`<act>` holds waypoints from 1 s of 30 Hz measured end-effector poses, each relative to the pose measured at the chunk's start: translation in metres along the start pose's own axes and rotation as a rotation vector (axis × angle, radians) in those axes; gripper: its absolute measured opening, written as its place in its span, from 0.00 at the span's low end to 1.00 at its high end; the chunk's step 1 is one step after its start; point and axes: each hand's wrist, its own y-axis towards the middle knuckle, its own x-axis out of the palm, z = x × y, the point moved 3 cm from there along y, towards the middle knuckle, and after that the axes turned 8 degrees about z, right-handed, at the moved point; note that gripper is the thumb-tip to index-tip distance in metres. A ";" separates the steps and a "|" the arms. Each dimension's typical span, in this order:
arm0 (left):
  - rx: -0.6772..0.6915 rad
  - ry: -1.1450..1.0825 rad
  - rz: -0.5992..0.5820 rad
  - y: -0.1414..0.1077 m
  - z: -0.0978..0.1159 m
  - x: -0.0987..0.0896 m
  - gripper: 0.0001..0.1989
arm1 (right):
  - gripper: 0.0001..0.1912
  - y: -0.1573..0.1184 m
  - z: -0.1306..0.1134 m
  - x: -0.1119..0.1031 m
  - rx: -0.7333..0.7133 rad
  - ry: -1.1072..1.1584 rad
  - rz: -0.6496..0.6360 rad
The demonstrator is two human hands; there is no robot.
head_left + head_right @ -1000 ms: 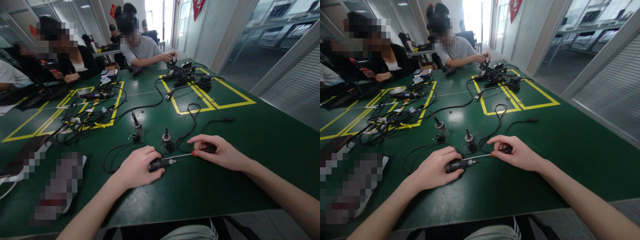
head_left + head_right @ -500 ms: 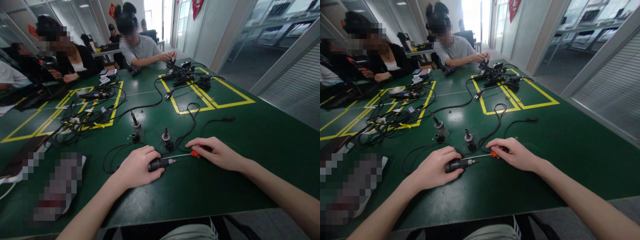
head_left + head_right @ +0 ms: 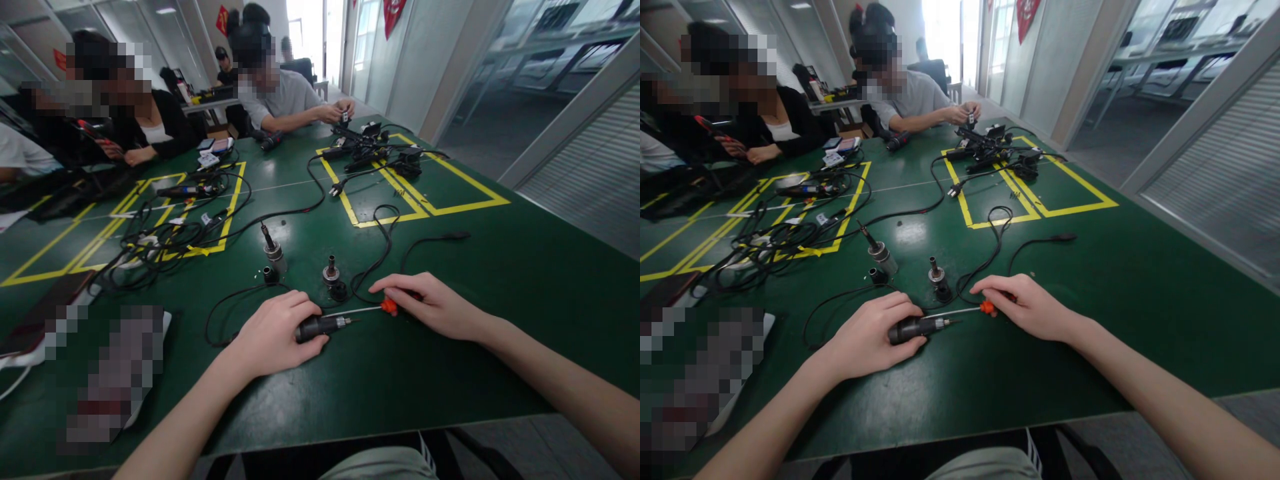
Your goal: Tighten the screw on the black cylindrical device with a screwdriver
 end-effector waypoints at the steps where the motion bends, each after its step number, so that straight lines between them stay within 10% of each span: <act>1: 0.002 0.000 0.001 0.000 0.000 0.000 0.08 | 0.20 0.000 0.000 0.000 -0.007 -0.006 -0.002; 30: -0.011 -0.001 -0.020 0.000 0.000 -0.001 0.08 | 0.17 -0.001 -0.004 0.003 -0.116 -0.077 -0.002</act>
